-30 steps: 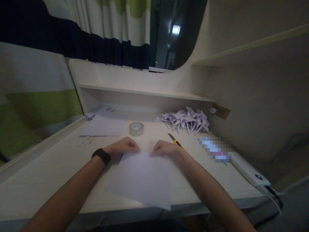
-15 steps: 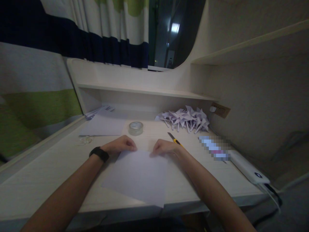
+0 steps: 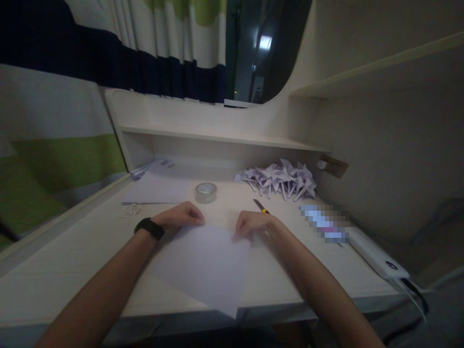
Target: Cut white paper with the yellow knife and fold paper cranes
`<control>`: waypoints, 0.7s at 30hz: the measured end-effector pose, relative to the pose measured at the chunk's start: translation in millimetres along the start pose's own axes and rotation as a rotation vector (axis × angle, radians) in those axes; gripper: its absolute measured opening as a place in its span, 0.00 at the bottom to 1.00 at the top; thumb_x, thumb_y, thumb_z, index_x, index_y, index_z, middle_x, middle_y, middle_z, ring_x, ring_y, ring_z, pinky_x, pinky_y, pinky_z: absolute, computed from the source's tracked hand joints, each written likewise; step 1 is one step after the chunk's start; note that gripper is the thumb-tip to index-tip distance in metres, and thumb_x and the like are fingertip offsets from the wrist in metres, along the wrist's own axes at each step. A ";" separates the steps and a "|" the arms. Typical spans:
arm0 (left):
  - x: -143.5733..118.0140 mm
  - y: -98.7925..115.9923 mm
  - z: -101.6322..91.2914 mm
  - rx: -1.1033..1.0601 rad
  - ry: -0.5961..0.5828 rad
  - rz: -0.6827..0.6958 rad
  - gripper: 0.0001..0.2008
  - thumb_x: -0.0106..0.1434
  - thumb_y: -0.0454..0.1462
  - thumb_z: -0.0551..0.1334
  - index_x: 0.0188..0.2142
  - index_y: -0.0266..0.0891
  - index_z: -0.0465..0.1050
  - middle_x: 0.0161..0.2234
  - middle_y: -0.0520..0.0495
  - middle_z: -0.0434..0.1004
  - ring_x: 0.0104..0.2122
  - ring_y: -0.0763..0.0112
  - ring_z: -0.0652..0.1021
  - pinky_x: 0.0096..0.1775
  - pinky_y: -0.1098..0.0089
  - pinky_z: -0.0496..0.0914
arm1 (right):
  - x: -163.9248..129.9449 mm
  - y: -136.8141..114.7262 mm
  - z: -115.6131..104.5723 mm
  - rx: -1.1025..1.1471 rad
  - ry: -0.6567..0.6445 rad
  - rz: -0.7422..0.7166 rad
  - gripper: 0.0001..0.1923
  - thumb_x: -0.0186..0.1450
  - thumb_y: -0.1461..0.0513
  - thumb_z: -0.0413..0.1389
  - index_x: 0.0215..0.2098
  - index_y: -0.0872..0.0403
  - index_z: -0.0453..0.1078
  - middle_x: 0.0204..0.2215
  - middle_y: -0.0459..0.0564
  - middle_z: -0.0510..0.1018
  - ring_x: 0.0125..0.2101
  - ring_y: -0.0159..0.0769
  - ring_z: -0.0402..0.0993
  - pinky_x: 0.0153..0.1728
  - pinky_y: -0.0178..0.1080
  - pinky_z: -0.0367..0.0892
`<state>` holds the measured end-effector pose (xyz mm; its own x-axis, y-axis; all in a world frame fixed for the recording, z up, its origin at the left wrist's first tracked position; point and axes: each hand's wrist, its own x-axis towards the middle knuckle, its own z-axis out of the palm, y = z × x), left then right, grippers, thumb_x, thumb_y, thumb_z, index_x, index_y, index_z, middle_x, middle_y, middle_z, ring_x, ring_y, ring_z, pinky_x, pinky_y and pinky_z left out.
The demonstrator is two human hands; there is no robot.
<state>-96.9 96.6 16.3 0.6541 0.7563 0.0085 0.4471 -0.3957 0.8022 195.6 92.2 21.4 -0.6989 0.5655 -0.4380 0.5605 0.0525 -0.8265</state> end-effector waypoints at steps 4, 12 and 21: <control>-2.5 0.7 -2.4 -0.010 0.012 -0.009 0.16 0.56 0.46 0.64 0.23 0.35 0.75 0.20 0.51 0.71 0.21 0.74 0.66 0.27 0.72 0.59 | -5.2 6.6 -9.5 0.076 -0.051 0.047 0.22 0.45 0.52 0.70 0.29 0.61 0.78 0.22 0.51 0.81 0.21 0.34 0.78 0.24 0.31 0.73; -14.9 9.1 -10.6 -0.095 0.231 -0.139 0.13 0.51 0.43 0.65 0.21 0.35 0.72 0.19 0.51 0.71 0.21 0.73 0.66 0.26 0.72 0.59 | -33.8 24.0 -42.6 0.136 0.178 0.008 0.21 0.46 0.52 0.69 0.26 0.63 0.77 0.24 0.56 0.81 0.24 0.36 0.79 0.26 0.32 0.73; -3.4 19.2 9.0 -0.221 0.207 -0.111 0.14 0.53 0.45 0.66 0.24 0.34 0.73 0.18 0.50 0.72 0.22 0.71 0.68 0.26 0.71 0.59 | 2.5 3.8 -7.8 0.064 0.457 -0.271 0.21 0.53 0.49 0.63 0.31 0.60 0.78 0.24 0.47 0.77 0.23 0.28 0.67 0.24 0.30 0.59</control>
<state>-85.1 81.7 26.4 0.4608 0.8873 0.0163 0.3505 -0.1989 0.9152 199.4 100.2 19.9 -0.5420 0.8401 -0.0192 0.3488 0.2041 -0.9147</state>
